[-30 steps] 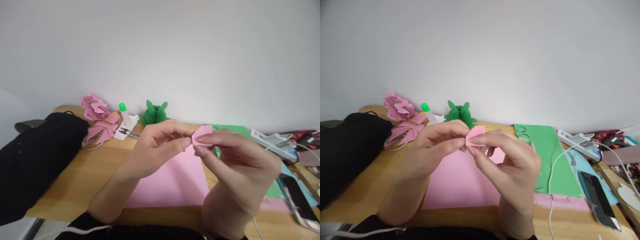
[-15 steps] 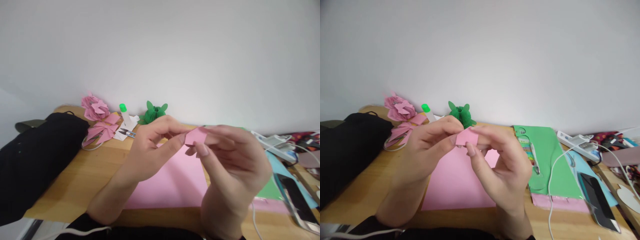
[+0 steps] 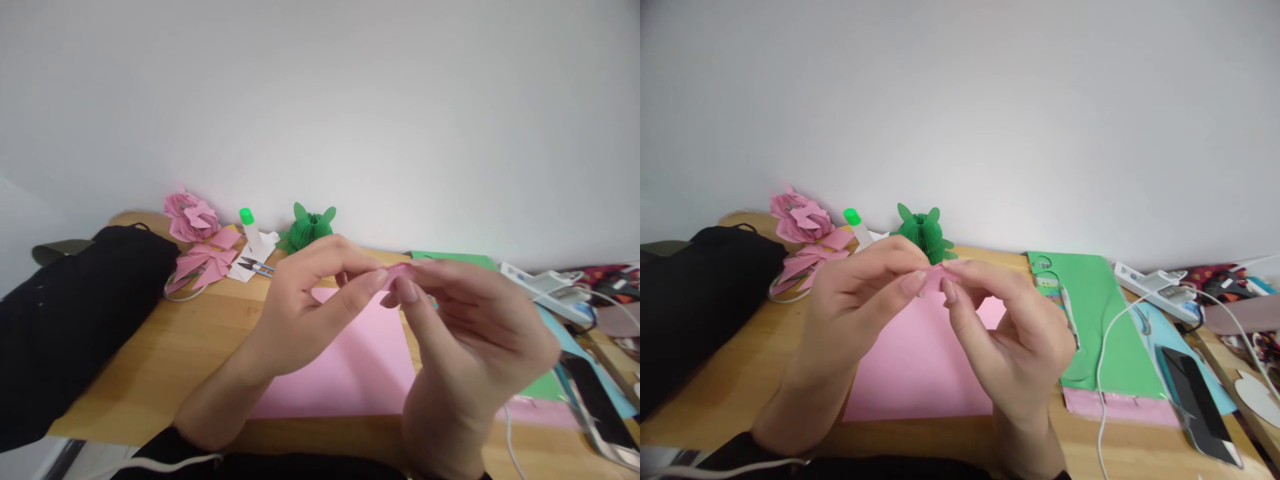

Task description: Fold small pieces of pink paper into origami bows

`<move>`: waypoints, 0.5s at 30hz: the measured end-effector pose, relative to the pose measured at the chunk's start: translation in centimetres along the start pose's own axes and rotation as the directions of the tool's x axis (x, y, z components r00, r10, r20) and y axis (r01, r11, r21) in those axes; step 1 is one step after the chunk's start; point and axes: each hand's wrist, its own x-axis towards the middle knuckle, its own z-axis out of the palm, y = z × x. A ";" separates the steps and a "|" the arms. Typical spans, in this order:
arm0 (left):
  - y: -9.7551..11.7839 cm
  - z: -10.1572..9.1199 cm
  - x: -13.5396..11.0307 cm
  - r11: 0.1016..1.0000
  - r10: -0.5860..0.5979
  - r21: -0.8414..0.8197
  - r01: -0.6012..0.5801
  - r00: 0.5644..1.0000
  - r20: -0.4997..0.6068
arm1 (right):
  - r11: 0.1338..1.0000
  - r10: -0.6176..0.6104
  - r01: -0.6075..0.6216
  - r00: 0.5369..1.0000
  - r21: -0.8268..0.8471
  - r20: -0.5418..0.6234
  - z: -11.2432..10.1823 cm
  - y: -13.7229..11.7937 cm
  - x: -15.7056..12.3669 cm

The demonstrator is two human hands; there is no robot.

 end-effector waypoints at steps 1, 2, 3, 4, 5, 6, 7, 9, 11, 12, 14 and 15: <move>0.0 0.1 0.0 1.000 0.003 0.007 -0.003 1.000 -0.018 | 1.000 -0.007 0.007 1.000 -0.001 -0.003 0.0 0.0 0.0; 0.0 0.2 -0.1 1.000 0.006 0.017 -0.005 0.999 -0.036 | 1.000 -0.013 0.013 1.000 -0.002 -0.006 0.0 0.0 -0.1; 0.0 0.2 -0.1 1.000 0.011 0.030 -0.010 0.999 -0.051 | 1.000 -0.012 0.012 1.000 -0.006 -0.004 0.0 0.0 -0.1; 0.0 0.3 -0.1 0.999 0.018 0.042 -0.015 0.998 -0.062 | 1.000 -0.013 0.013 1.000 -0.010 -0.001 0.0 0.0 -0.2; 0.0 0.3 -0.1 0.998 0.026 0.053 -0.022 0.997 -0.070 | 1.000 -0.010 0.010 1.000 -0.012 0.003 0.0 0.0 -0.2; 0.0 0.4 -0.1 0.998 0.033 0.061 -0.028 0.997 -0.072 | 1.000 -0.006 0.007 1.000 -0.010 0.007 0.0 -0.1 -0.2; 0.0 0.4 -0.1 0.997 0.037 0.067 -0.032 0.997 -0.072 | 1.000 -0.001 0.001 1.000 -0.005 0.008 -0.1 -0.1 -0.2; 0.0 0.4 -0.2 0.996 0.045 0.082 -0.039 0.996 -0.072 | 1.000 0.006 -0.006 1.000 0.009 0.010 -0.1 -0.2 -0.1; -0.1 0.4 -0.3 0.992 0.066 0.112 -0.057 0.995 -0.074 | 1.000 0.010 -0.011 1.000 0.024 0.012 -0.1 -0.3 0.0; -0.1 0.4 -0.3 0.989 0.075 0.130 -0.065 0.994 -0.074 | 0.999 0.009 -0.010 1.000 0.030 0.014 -0.1 -0.3 0.0; -0.2 0.3 -0.3 0.985 0.085 0.153 -0.073 0.994 -0.073 | 0.999 -0.004 0.004 1.000 0.036 0.020 0.0 -0.3 0.2; -0.2 0.3 -0.3 0.985 0.085 0.157 -0.073 0.994 -0.072 | 0.999 -0.015 0.014 1.000 0.032 0.027 0.0 -0.3 0.2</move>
